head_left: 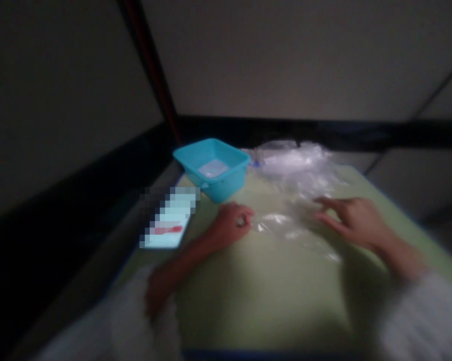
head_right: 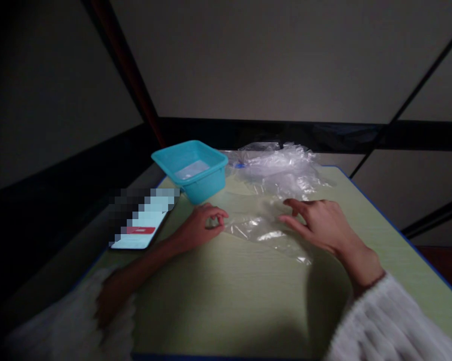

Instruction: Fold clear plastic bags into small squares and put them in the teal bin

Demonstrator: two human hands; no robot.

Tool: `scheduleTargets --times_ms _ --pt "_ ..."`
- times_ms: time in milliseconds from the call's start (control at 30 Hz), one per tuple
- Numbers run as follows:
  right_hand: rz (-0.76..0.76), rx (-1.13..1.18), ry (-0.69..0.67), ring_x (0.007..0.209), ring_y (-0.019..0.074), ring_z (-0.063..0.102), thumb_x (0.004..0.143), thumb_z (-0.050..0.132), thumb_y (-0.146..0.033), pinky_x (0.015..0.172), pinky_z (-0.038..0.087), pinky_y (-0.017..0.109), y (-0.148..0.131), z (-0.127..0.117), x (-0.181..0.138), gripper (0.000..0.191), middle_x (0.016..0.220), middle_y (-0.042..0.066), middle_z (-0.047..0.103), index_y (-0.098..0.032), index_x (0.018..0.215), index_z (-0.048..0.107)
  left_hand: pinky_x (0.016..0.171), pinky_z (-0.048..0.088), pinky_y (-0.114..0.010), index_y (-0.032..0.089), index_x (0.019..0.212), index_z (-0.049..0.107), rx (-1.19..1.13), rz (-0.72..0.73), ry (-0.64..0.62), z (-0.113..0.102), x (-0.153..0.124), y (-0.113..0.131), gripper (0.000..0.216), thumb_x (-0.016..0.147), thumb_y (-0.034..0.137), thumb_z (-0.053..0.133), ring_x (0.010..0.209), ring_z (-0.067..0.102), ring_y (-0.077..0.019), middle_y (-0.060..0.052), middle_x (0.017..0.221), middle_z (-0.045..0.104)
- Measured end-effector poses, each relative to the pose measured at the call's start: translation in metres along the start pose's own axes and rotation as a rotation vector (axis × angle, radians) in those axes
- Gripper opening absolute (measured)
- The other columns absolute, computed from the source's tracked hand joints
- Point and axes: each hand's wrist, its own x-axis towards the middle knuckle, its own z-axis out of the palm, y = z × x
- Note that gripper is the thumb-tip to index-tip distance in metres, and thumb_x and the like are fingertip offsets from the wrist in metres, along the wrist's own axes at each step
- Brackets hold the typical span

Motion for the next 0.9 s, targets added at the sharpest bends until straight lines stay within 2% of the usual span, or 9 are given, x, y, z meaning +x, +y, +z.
scheduleTargets --times_ms 167,267,400,467,567,667,767,833,900 --pt "0.026 0.1 0.002 0.07 0.0269 0.068 0.092 0.034 -0.05 0.06 0.048 0.037 -0.004 0.009 0.002 0.045 0.082 0.01 0.072 -0.019 0.097 0.066 0.067 0.043 -0.025 0.014 0.07 0.063 -0.134 0.156 -0.098 -0.004 -0.002 0.003 0.016 0.066 0.005 0.051 0.069 0.058 -0.0144 -0.003 0.07 0.062" --pt "-0.049 0.28 -0.026 0.089 0.0271 0.066 0.092 0.04 -0.046 0.075 0.051 0.04 -0.016 0.016 0.005 0.039 0.103 0.012 0.069 -0.018 0.108 0.062 0.064 0.042 -0.023 0.015 0.06 0.056 -0.214 0.269 -0.192 -0.007 -0.004 0.006 0.015 0.063 0.003 0.047 0.067 0.056 -0.013 -0.002 0.069 0.06" --pt "0.014 0.579 -0.099 0.097 0.0268 0.063 0.089 0.047 -0.045 0.082 0.051 0.041 -0.035 0.018 0.009 0.04 0.112 0.012 0.066 -0.019 0.118 0.056 0.068 0.044 -0.025 0.016 0.057 0.052 -0.303 0.297 -0.283 -0.011 -0.006 0.011 0.016 0.06 0.003 0.044 0.071 0.058 -0.0141 -0.004 0.074 0.064" --pt "0.017 0.809 -0.213 0.093 0.0252 0.065 0.089 0.048 -0.047 0.077 0.052 0.039 -0.039 0.013 0.009 0.043 0.103 0.01 0.069 -0.02 0.121 0.055 0.068 0.044 -0.025 0.015 0.057 0.054 -0.351 0.29 -0.357 -0.014 -0.008 0.011 0.013 0.061 0.005 0.047 0.071 0.059 -0.0148 -0.005 0.076 0.066" --pt "-0.099 1.181 -0.513 0.077 0.0207 0.069 0.089 0.047 -0.051 0.068 0.053 0.033 -0.04 0.004 0.006 0.045 0.081 0.006 0.073 -0.019 0.12 0.056 0.058 0.043 -0.022 0.013 0.065 0.062 -0.474 0.221 -0.495 -0.018 -0.009 0.01 0.009 0.068 0.015 0.054 0.061 0.06 -0.0135 -0.005 0.071 0.067" --pt "-0.186 1.388 -0.719 0.065 0.0169 0.068 0.09 0.049 -0.049 0.062 0.052 0.029 -0.039 0.003 0.005 0.043 0.069 0.005 0.072 -0.015 0.113 0.061 0.048 0.041 -0.021 0.012 0.075 0.065 -0.619 0.079 -0.581 -0.017 -0.009 0.009 0.025 0.08 0.029 0.049 0.046 0.055 -0.0101 -0.005 0.066 0.066" --pt "-0.091 1.374 -0.51 0.068 0.0153 0.068 0.09 0.053 -0.042 0.064 0.053 0.027 -0.043 0.013 0.008 0.031 0.078 0.007 0.072 -0.014 0.099 0.065 0.055 0.048 -0.023 0.012 0.084 0.064 -0.531 0.008 -0.391 -0.011 -0.007 0.009 0.023 0.083 0.029 0.049 0.058 0.063 -0.0132 -0.008 0.08 0.07" --pt "-0.048 1.238 -0.322 0.082 0.017 0.067 0.091 0.052 -0.036 0.073 0.053 0.03 -0.049 0.02 0.01 0.025 0.092 0.008 0.072 -0.016 0.097 0.066 0.077 0.051 -0.03 0.013 0.097 0.064 -0.364 0.076 -0.257 -0.006 -0.007 0.007 0.023 0.081 0.025 0.053 0.09 0.065 -0.0197 -0.011 0.104 0.068" --pt "-0.111 1.083 -0.233 0.096 0.0191 0.064 0.092 0.05 -0.032 0.083 0.051 0.033 -0.054 0.024 0.011 0.023 0.106 0.009 0.069 -0.017 0.102 0.065 0.1 0.041 -0.037 0.014 0.115 0.06 -0.187 0.193 -0.256 -0.003 -0.009 0.004 0.037 0.081 0.028 0.058 0.121 0.051 -0.0239 -0.013 0.13 0.055"
